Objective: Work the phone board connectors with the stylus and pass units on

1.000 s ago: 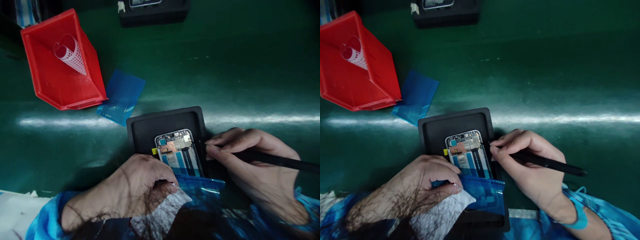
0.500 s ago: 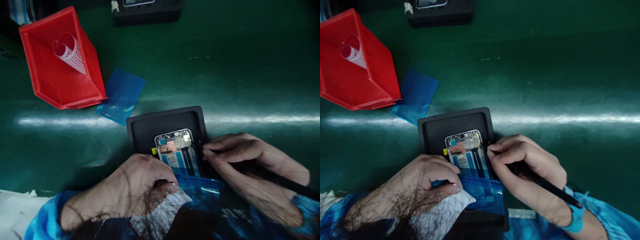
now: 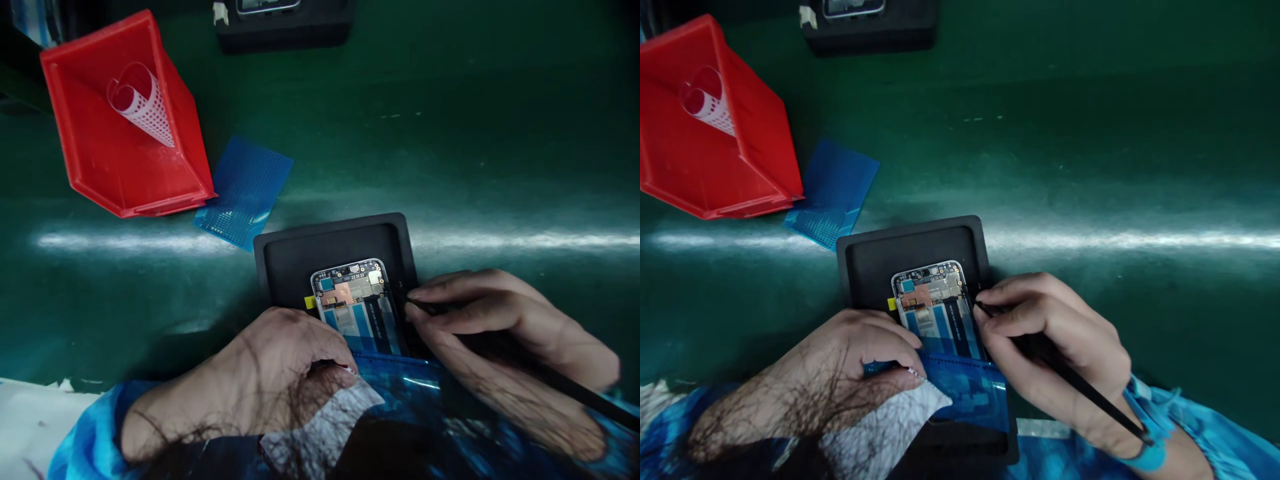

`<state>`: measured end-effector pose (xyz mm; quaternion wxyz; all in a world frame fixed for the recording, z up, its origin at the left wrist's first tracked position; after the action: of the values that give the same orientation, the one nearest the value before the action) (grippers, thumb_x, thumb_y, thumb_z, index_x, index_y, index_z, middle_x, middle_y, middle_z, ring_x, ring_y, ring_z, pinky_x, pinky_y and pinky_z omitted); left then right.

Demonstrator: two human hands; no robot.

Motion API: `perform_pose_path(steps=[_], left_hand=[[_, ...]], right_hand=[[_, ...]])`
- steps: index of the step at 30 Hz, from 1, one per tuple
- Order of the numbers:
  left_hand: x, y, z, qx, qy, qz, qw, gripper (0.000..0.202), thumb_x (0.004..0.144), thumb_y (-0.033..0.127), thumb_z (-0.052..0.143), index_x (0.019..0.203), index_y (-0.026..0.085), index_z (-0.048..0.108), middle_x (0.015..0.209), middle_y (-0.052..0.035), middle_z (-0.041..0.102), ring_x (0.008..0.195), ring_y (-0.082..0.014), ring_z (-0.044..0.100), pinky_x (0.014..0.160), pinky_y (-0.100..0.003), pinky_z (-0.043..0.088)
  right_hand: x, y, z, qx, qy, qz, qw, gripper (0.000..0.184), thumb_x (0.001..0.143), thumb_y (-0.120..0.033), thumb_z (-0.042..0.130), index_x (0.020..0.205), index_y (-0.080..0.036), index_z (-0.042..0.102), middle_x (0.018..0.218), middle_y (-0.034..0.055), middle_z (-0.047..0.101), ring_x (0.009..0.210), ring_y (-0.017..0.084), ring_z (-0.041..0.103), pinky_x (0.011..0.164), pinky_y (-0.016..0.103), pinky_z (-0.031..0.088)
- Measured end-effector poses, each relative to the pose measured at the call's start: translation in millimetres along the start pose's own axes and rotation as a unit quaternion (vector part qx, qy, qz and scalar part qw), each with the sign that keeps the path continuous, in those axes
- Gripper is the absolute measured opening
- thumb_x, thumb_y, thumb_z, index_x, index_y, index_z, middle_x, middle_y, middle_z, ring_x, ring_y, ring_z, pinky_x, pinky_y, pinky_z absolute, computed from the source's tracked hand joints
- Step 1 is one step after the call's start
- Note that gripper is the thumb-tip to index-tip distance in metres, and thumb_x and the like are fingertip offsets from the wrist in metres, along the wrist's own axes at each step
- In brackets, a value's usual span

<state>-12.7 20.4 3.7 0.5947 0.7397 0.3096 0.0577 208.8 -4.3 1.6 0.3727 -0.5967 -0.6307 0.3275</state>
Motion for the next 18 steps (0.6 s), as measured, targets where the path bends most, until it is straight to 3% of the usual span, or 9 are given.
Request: perform_pose_path(steps=[10,18], left_hand=[[0,-1,1.3,-0.013,0.017,-0.016,1.000,0.014,0.092,0.031,0.052,0.081,0.027,0.061,0.083,0.0042,0.074,0.081,-0.0130,0.070,0.073,-0.021,0.052],[-1,-2,2.4,-0.008,0.036,-0.002,0.999,0.009,0.089,0.028,0.056,0.084,0.028,0.063,0.083,0.0042,0.076,0.085,-0.0139,0.072,0.074,-0.020,0.055]], right_hand=[[1,1,2,0.032,0.022,0.063,0.997,0.023,0.071,-0.014,0.075,0.065,-0.029,0.058,0.081,-0.0003,0.067,0.076,0.017,0.069,0.063,0.032,0.056],[0,11,0,0.019,-0.003,-0.004,1.000,0.017,0.081,-0.026,0.067,0.065,-0.031,0.060,0.076,-0.0011,0.067,0.072,0.015,0.069,0.058,0.027,0.058]])
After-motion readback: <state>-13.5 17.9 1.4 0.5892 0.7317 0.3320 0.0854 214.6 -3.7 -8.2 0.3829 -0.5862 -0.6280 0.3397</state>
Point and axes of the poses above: each hand's wrist, its own x-axis towards the middle knuckle, its own z-axis out of the palm, y = z × x, the point moved 1 cm from there along x, towards the middle knuckle
